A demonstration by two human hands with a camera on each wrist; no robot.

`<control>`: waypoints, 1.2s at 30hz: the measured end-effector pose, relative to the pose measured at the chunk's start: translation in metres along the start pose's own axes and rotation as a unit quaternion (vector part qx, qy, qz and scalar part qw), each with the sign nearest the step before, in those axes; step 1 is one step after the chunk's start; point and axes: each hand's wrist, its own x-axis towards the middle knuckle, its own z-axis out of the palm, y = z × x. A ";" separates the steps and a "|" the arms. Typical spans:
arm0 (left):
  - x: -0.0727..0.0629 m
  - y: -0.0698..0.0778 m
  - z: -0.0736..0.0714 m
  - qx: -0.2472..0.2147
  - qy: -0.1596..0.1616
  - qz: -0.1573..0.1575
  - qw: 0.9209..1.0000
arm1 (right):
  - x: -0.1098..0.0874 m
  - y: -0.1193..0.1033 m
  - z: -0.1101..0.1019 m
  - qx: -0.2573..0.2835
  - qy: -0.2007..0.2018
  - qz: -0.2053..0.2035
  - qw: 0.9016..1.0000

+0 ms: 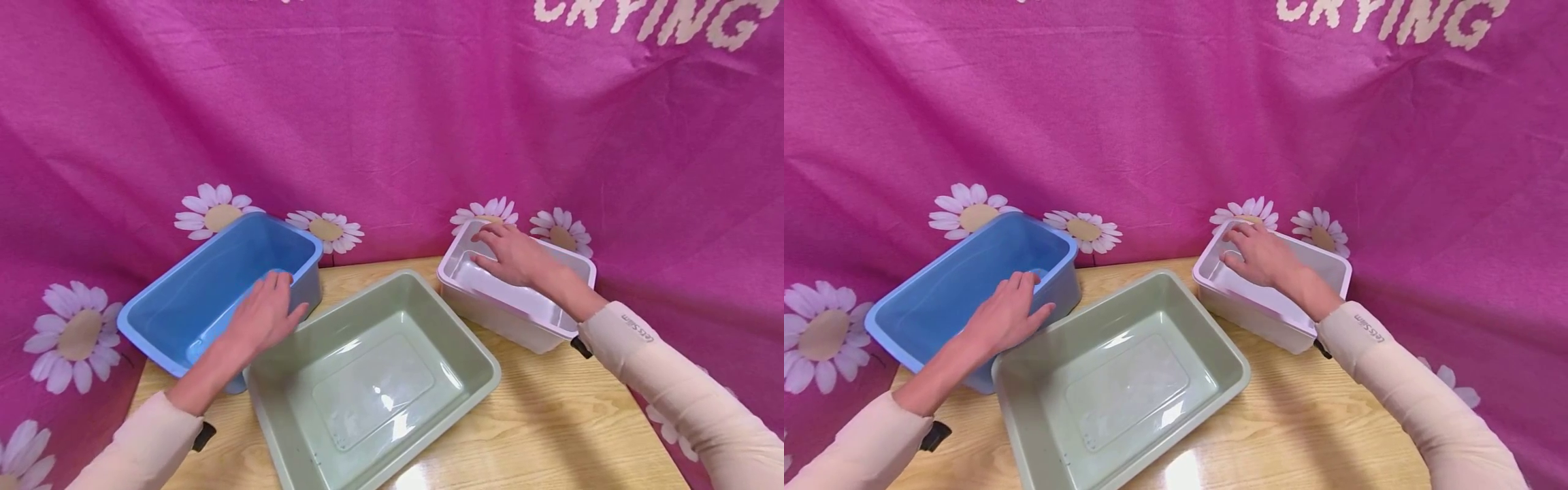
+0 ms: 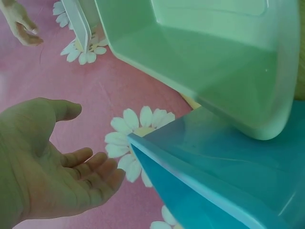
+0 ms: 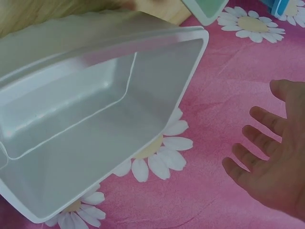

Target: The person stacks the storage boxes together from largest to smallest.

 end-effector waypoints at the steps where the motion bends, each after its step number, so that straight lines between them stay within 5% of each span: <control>1: -0.002 0.000 0.001 -0.002 0.002 0.001 1.000 | -0.001 -0.001 0.001 0.001 0.003 -0.007 1.000; 8: -0.014 -0.002 0.003 -0.008 0.009 0.004 1.000 | -0.010 -0.009 0.005 -0.007 0.017 -0.043 0.999; 36: -0.065 -0.019 0.029 -0.021 0.008 -0.020 1.000 | -0.037 -0.021 0.030 0.001 -0.028 -0.021 0.999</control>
